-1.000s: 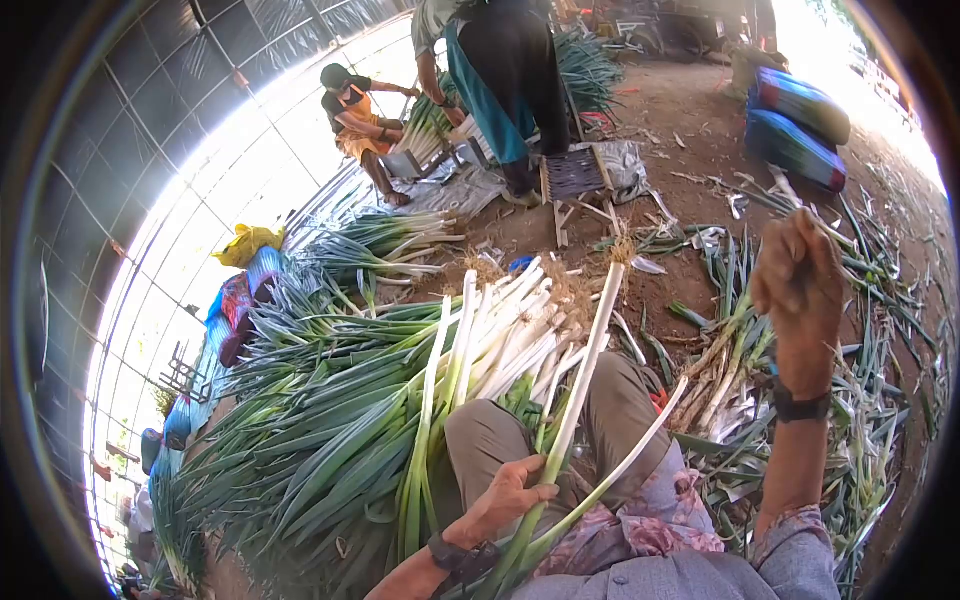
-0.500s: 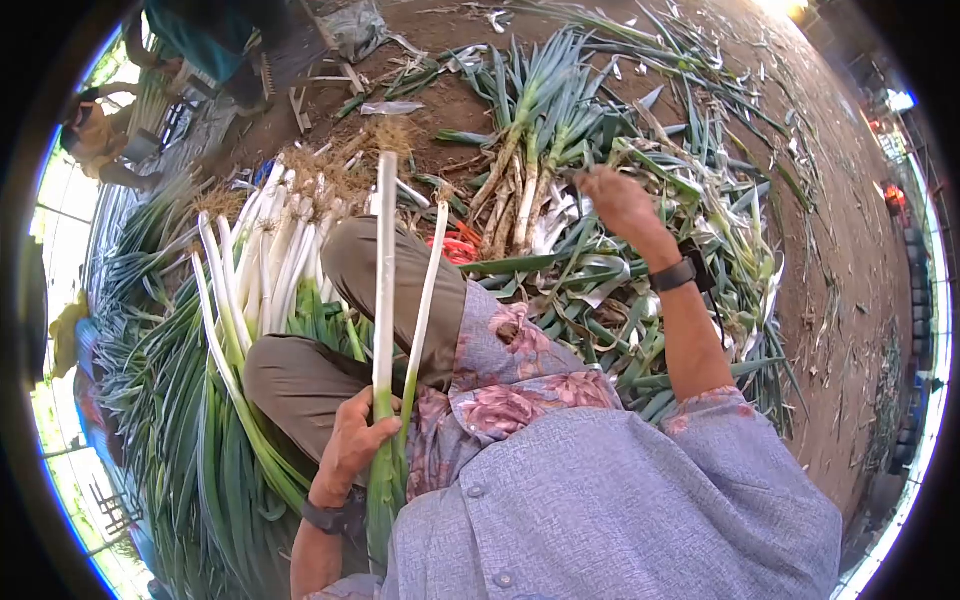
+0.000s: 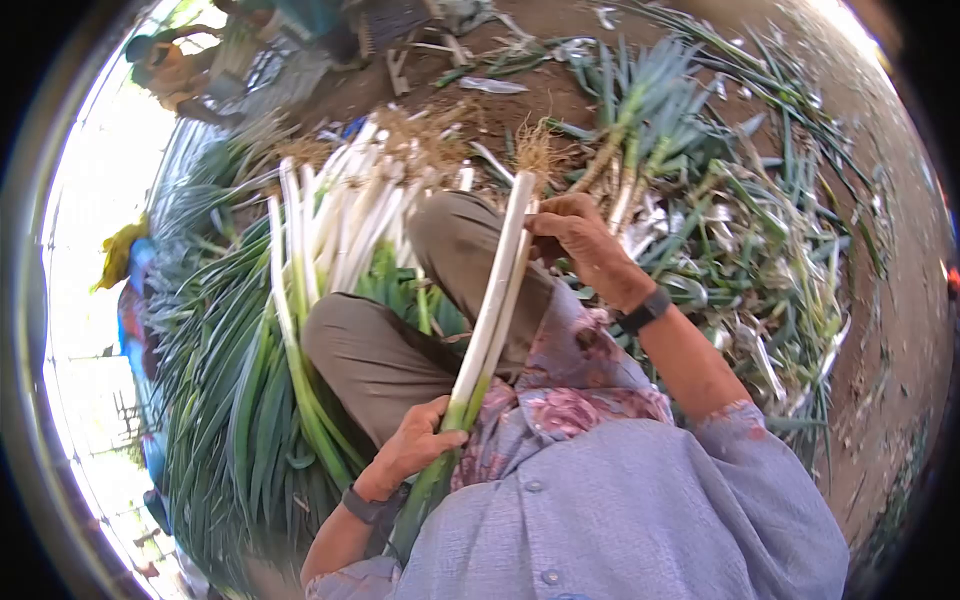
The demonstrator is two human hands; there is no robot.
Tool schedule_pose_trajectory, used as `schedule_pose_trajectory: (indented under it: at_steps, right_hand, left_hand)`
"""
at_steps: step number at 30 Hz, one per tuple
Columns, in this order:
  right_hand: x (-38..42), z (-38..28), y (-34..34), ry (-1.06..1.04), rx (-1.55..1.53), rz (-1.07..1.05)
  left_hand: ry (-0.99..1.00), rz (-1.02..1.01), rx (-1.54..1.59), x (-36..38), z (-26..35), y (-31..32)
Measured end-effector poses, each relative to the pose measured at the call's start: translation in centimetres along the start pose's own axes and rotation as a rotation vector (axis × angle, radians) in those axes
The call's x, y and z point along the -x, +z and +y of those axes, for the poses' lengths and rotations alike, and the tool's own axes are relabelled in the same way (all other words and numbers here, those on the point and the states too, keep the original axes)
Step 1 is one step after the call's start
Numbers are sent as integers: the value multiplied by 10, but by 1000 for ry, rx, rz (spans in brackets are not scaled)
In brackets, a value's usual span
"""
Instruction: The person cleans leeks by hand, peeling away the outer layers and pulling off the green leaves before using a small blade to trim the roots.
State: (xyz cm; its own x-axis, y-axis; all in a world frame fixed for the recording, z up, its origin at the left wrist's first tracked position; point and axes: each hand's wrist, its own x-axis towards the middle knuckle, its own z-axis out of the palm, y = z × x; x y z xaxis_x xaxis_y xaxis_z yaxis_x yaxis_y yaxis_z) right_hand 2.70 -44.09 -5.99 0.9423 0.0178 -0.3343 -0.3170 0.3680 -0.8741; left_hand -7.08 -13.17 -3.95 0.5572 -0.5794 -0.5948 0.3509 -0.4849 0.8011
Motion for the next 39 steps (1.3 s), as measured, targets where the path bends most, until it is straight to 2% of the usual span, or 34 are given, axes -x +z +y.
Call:
schedule_pose_trajectory:
  at_steps: [1, 6, 9, 10, 13, 14, 15, 17, 19, 21, 23, 24, 25, 26, 27, 29, 30, 31, 32, 33, 35, 37, 39]
  right_hand:
    - [-3, -3, 1, -37, 77, -32]
    - [-19, -22, 19, -201, -69, 65]
    - [-29, -18, 19, -215, -75, 124]
    - [-29, -22, 25, -239, -104, 245]
    - [-48, -26, -21, -404, -55, 97]
    - [-47, -32, -25, -457, -68, 117]
    - [-45, -41, -30, -512, -80, 142]
    - [-50, -50, -58, -435, -341, 217]
    - [-48, -42, -88, -423, -349, 91]
    - [-43, -34, -80, -353, -228, 279]
    - [-30, -25, -48, -493, 339, 270]
    - [-32, -22, -36, -387, 140, 234]
    - [-34, -19, -24, -282, -62, 220]
    - [-32, -18, -4, -172, -184, 252]
    - [-30, -8, -1, -191, -223, 106]
    - [-24, -2, 6, -80, -136, 129]
    - [-21, -2, 3, -91, -159, 148]
    - [-21, -5, -3, -108, -178, 166]
    - [-24, -12, -14, -124, -224, 212]
    - [-34, -12, -35, -167, -300, 276]
    - [-37, -37, -65, -232, -249, 399]
    - [-33, -59, -87, -345, -218, 404]
    - [-39, -72, -110, -434, -186, 433]
  left_hand:
    - [-8, -13, 34, 1, 0, -1]
    - [2, -30, 77, 6, 1, -8]
    - [33, 42, -149, 7, 10, -9]
    - [11, 52, -176, 9, 14, -10]
    - [-43, 221, -180, 22, 7, -12]
    - [15, 281, -195, 29, -1, -18]
    - [-15, 342, -115, 39, -4, -27]
    - [-68, 445, 46, 57, -6, -50]
    - [46, 554, 0, 71, -5, -82]
    - [-154, 614, 39, 78, 5, -122]
    - [-103, 651, 64, 78, 22, -163]
    - [-132, 655, -93, 73, 32, -193]
    - [-146, 665, -32, 68, 46, -216]
    - [-229, 731, -200, 62, 51, -245]
    - [-311, 810, -373, 52, 56, -264]
    - [-258, 902, -1059, 21, 62, -259]
    - [-217, 945, -1400, 7, 63, -251]
    - [26, 893, -1185, -9, 65, -223]
    - [18, 677, -958, -27, 76, -189]
    - [71, 497, -547, -37, 86, -147]
    - [59, 89, -422, -50, 90, -91]
    - [-38, -189, -150, -59, 56, -55]
    - [-93, -377, -4, -60, 30, -31]
